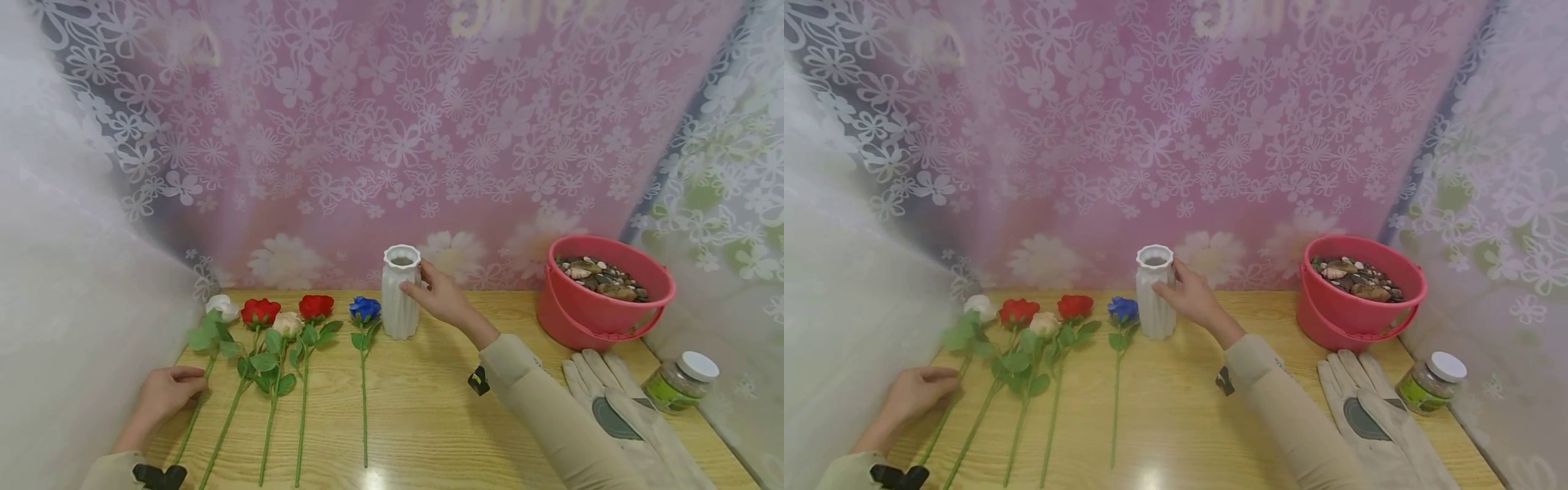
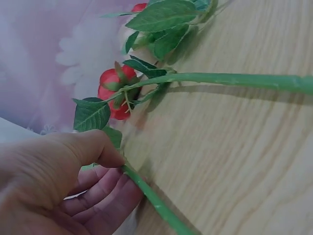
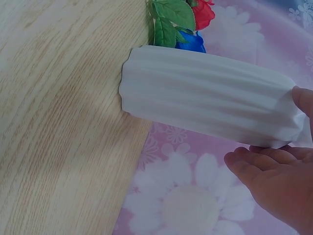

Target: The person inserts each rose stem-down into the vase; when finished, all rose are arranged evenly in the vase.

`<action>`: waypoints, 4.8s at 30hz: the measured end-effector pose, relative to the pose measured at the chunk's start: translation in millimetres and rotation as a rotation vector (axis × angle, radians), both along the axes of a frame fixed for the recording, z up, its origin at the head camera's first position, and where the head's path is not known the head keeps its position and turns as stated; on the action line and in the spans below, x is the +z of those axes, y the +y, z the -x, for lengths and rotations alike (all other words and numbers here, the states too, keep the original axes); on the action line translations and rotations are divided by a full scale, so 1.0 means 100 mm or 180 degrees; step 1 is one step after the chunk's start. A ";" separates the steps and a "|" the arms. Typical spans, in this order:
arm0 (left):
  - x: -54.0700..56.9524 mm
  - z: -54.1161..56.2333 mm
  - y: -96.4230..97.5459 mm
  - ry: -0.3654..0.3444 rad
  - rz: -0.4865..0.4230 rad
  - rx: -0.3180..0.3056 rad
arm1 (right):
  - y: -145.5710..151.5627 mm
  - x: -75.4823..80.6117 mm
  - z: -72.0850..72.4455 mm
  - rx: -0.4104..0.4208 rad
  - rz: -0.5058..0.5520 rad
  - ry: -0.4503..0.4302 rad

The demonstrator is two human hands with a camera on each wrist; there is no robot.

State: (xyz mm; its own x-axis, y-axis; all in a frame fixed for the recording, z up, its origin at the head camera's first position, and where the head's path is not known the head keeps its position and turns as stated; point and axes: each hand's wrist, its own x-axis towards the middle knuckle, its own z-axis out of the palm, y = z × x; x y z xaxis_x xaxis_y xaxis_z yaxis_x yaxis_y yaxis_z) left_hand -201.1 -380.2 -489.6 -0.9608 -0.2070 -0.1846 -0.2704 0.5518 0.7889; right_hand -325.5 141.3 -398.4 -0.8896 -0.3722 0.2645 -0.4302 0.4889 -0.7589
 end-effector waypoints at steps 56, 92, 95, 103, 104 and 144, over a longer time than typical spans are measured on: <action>1.26 0.33 1.31 0.1495 -0.2081 -0.0356 | 0.00 -0.01 -0.01 0.0032 0.0059 -0.0066; 1.82 0.91 2.36 0.2572 -0.3252 0.0192 | -0.02 0.00 -0.03 0.0101 0.0117 -0.0069; 1.83 0.94 2.42 0.2622 -0.3312 0.0201 | -0.02 0.00 -0.02 0.0063 0.0077 -0.0060; 1.84 0.97 2.56 0.2653 -0.3199 0.0289 | -0.03 0.00 -0.02 0.0104 0.0063 -0.0033; 1.84 0.98 2.58 0.2645 -0.3174 0.0284 | -0.03 0.00 -0.02 0.0101 0.0067 -0.0042; 1.46 1.31 3.26 0.2404 -0.1910 -0.0253 | -0.01 -0.02 -0.04 0.0051 0.0082 -0.0052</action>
